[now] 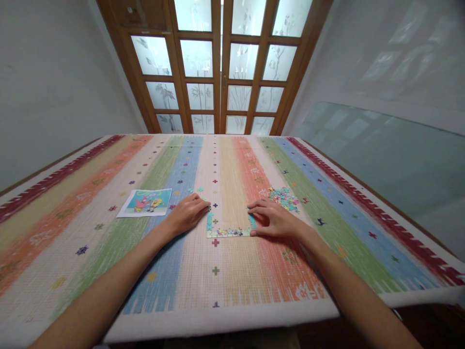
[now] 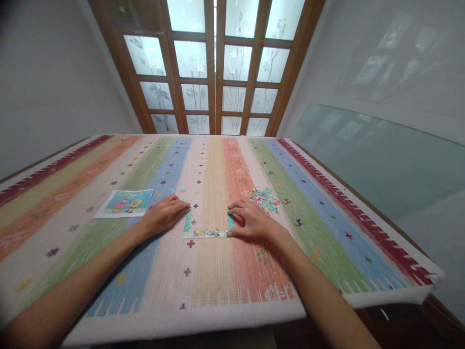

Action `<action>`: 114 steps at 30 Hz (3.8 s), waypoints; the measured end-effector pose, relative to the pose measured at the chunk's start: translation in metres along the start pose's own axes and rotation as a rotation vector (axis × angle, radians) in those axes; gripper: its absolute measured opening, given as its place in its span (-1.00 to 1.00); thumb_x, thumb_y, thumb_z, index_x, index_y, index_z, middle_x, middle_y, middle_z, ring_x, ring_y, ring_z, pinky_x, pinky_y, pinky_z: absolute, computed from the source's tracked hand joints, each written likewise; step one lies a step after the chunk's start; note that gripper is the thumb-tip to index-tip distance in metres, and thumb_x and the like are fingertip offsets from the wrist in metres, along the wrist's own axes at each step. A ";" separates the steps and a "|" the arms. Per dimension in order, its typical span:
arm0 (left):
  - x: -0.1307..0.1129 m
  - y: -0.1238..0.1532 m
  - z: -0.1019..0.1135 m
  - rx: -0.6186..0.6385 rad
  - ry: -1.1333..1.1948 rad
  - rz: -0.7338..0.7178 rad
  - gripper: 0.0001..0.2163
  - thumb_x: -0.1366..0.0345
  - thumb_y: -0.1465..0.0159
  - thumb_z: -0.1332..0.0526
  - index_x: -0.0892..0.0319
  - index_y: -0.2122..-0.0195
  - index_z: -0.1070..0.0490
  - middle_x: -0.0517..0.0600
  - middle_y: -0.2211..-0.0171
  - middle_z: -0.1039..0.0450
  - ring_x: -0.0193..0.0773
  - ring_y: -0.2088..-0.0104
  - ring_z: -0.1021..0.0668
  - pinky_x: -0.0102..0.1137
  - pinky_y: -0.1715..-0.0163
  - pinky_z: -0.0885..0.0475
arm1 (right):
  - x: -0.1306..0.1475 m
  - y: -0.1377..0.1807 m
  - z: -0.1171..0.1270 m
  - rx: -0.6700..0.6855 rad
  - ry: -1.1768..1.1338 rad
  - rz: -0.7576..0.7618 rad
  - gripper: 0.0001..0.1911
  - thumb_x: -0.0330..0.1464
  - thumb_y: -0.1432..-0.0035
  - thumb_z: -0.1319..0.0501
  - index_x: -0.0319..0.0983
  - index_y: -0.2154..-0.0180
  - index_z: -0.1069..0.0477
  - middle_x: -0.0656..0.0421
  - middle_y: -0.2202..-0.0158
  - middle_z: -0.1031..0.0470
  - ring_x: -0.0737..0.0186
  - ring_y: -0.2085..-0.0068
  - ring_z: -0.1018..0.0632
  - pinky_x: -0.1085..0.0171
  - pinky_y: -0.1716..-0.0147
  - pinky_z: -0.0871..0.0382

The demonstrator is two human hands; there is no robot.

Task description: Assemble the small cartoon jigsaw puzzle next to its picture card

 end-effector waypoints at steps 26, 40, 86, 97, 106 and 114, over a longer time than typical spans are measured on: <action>-0.008 0.002 0.006 -0.032 0.014 -0.168 -0.75 0.39 -0.46 -0.06 0.15 0.08 -0.56 0.06 0.08 -0.64 -0.11 0.14 -0.53 -0.16 0.11 -0.52 | 0.000 0.001 -0.001 -0.014 -0.003 -0.014 -0.48 -0.09 -0.08 -0.50 -0.18 -0.02 -0.57 -0.02 -0.12 -0.53 -0.09 -0.10 -0.51 -0.06 -0.13 -0.43; -0.011 0.008 0.013 -0.025 0.020 -0.116 -0.75 0.35 -0.43 -0.08 0.16 0.05 -0.55 0.08 0.07 -0.63 -0.08 0.11 -0.56 -0.13 0.08 -0.51 | -0.003 0.002 -0.002 -0.021 -0.029 -0.009 -0.42 -0.09 -0.08 -0.51 -0.16 -0.08 -0.53 -0.01 -0.14 -0.53 -0.07 -0.13 -0.51 -0.06 -0.17 -0.40; -0.020 0.015 0.019 0.045 0.015 -0.129 -0.53 -0.06 -0.32 -0.26 0.16 -0.10 -0.46 0.16 -0.07 -0.57 0.07 0.01 -0.55 -0.02 0.00 -0.48 | -0.008 0.003 0.010 -0.014 -0.053 0.007 -0.37 -0.06 -0.04 -0.51 -0.11 -0.12 -0.53 0.01 -0.16 -0.56 -0.09 -0.13 -0.55 -0.15 -0.25 -0.30; -0.021 0.015 0.019 0.048 0.024 -0.125 -0.56 -0.06 -0.32 -0.27 0.17 -0.04 -0.51 0.15 -0.06 -0.58 0.06 0.01 -0.54 -0.04 0.00 -0.47 | -0.004 0.003 0.007 0.016 0.027 -0.023 -0.33 -0.03 0.03 -0.55 -0.14 -0.08 -0.56 0.00 -0.15 -0.56 -0.12 -0.14 -0.51 -0.15 -0.22 -0.33; -0.020 0.015 0.018 0.045 0.010 -0.121 -0.58 -0.05 -0.32 -0.27 0.14 -0.04 -0.51 0.14 -0.06 -0.57 0.04 0.03 -0.54 -0.04 0.01 -0.46 | -0.005 0.005 0.004 -0.002 0.021 -0.023 -0.36 -0.05 0.01 -0.55 -0.12 -0.08 -0.56 0.01 -0.16 -0.55 -0.10 -0.15 -0.51 -0.16 -0.26 -0.28; -0.020 0.015 0.018 0.037 -0.002 -0.128 -0.59 -0.04 -0.33 -0.26 0.15 -0.02 -0.51 0.14 -0.05 -0.59 0.06 0.04 -0.55 -0.05 0.04 -0.47 | -0.004 0.004 0.006 0.002 0.039 -0.007 -0.37 0.00 -0.01 -0.52 -0.15 -0.05 -0.57 -0.02 -0.14 -0.56 -0.10 -0.13 -0.53 -0.16 -0.24 -0.30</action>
Point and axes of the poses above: each hand's wrist, its own y-axis away from the middle knuckle, its own z-axis out of the back of the hand, x = y × z, the point moved 2 cm from there along -y, towards the middle knuckle
